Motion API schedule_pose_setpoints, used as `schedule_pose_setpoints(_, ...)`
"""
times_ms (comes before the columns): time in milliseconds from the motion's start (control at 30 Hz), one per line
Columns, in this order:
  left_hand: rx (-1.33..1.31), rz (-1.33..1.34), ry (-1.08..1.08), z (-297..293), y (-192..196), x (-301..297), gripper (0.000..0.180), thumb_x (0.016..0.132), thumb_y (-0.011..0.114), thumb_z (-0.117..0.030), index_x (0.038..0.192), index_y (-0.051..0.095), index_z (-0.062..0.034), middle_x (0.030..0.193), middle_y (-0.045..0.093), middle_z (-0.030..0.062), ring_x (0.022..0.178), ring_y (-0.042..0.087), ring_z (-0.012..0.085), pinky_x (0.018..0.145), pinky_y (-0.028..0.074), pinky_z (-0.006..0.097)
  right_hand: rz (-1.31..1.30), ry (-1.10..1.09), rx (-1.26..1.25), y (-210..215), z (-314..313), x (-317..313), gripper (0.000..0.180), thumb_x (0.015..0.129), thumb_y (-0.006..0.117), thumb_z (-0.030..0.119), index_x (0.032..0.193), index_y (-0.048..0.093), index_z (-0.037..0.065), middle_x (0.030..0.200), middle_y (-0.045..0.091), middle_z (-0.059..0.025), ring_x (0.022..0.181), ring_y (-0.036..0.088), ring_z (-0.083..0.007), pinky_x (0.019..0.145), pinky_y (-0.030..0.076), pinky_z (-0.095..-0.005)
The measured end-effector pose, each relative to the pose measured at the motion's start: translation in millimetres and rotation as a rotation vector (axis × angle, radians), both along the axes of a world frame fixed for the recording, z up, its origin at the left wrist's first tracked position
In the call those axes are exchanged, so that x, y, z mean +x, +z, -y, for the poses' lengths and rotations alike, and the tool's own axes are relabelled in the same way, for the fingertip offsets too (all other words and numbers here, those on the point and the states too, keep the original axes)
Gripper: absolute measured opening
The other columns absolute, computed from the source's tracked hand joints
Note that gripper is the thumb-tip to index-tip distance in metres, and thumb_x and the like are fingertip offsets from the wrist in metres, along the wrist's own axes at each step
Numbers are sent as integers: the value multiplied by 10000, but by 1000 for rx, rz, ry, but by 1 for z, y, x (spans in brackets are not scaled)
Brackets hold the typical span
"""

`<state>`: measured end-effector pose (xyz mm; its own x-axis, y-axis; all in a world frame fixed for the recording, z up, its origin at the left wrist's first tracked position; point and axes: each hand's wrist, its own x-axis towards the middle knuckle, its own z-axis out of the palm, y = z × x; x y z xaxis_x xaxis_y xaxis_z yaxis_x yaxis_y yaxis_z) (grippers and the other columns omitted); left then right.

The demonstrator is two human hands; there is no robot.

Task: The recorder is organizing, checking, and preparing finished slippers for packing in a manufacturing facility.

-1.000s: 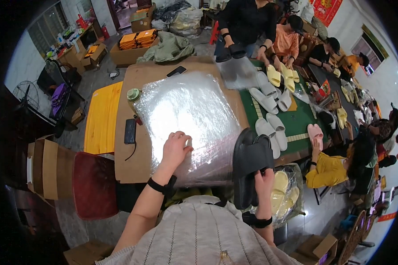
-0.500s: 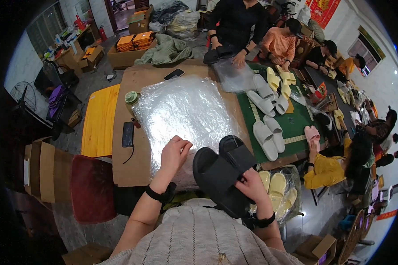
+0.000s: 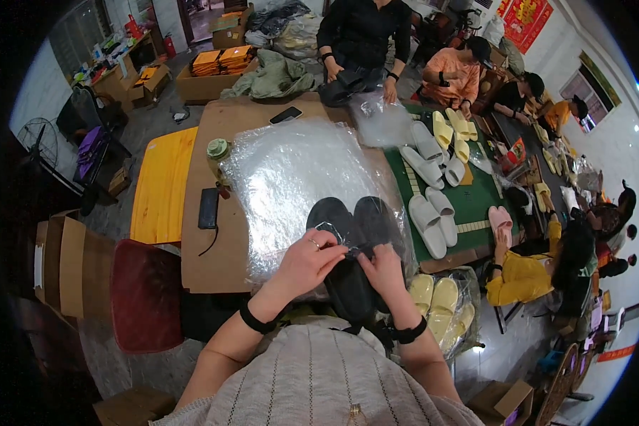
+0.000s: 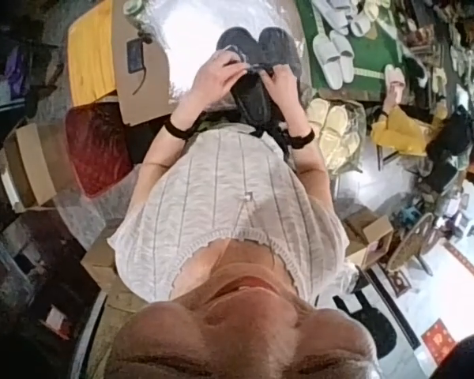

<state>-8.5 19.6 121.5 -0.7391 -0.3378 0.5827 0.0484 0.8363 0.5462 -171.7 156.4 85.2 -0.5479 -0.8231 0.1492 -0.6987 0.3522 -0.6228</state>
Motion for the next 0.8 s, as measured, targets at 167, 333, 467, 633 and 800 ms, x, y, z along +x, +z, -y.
schedule_pose_setpoints(167,54,-24,-94,-15,15,9,156,789,737,-65,942,712,-71,911,616,69,808,597,255,680,503,348,-151,-10,-89,-28,49,-3,349,843,712,282,801,565,-31,812,572,-250,737,572,-439,679,465,-501)
schedule_pose_setpoints(333,94,-10,-84,-19,24,26,143,784,737,-60,926,716,-55,905,626,67,802,599,241,685,504,333,105,-93,-84,-5,96,-9,392,854,708,287,958,588,-71,943,585,-274,926,582,-438,827,476,-475)
schedule_pose_setpoints(467,134,71,2,-4,10,41,239,777,749,-103,1010,710,-66,993,627,86,890,599,262,756,507,345,89,99,-329,-30,76,3,640,831,729,255,1317,459,-62,1298,474,-273,1179,493,-421,1025,396,-440)
schedule_pose_setpoints(633,142,140,371,14,-8,53,395,837,714,-220,1191,636,-62,1255,560,142,1137,538,325,955,451,402,-16,472,-145,27,0,33,447,826,735,222,1192,607,-1,1144,615,-186,1056,590,-354,940,463,-390)
schedule_pose_setpoints(800,46,372,508,45,-52,47,673,925,619,-357,1412,367,33,1443,345,349,1345,328,499,1078,361,495,633,628,179,101,-10,21,288,829,740,247,1022,702,37,848,690,-103,764,659,-267,704,511,-325)
